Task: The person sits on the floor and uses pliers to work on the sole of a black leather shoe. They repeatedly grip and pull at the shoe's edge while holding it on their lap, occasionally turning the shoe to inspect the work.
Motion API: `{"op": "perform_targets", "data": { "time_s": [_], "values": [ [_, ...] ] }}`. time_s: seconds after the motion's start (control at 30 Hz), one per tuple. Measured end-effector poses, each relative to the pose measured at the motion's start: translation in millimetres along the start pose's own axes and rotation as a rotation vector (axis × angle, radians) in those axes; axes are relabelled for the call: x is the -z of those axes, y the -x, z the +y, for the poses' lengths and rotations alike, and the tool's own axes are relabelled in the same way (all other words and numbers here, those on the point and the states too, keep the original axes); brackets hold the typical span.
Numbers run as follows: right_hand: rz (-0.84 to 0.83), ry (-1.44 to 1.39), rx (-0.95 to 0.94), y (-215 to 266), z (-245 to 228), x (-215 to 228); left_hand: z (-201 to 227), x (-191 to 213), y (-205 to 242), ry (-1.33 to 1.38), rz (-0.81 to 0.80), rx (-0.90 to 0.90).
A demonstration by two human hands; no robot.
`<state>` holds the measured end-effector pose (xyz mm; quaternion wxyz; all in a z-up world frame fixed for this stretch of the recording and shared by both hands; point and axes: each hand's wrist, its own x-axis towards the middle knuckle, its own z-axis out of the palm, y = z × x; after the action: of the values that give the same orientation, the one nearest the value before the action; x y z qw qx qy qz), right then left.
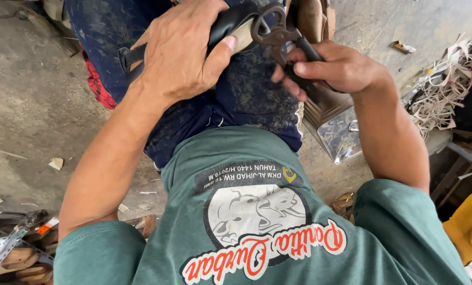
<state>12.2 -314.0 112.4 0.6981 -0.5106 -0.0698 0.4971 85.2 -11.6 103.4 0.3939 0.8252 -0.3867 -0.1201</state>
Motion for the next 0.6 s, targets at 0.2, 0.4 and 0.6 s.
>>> {"op": "perform_targets", "data": {
  "time_s": [0.2,0.4,0.6],
  "values": [
    [0.399,1.005,-0.293,25,-36,-42,8,-6,4,-0.092,0.068,-0.038],
    [0.574,1.130,-0.196,13,-21,-100,28,-27,21,-0.277,0.112,0.020],
    [0.623,1.090,-0.365,19,-11,-129,32,-54,47,-0.515,0.176,-0.016]
  ]
}}
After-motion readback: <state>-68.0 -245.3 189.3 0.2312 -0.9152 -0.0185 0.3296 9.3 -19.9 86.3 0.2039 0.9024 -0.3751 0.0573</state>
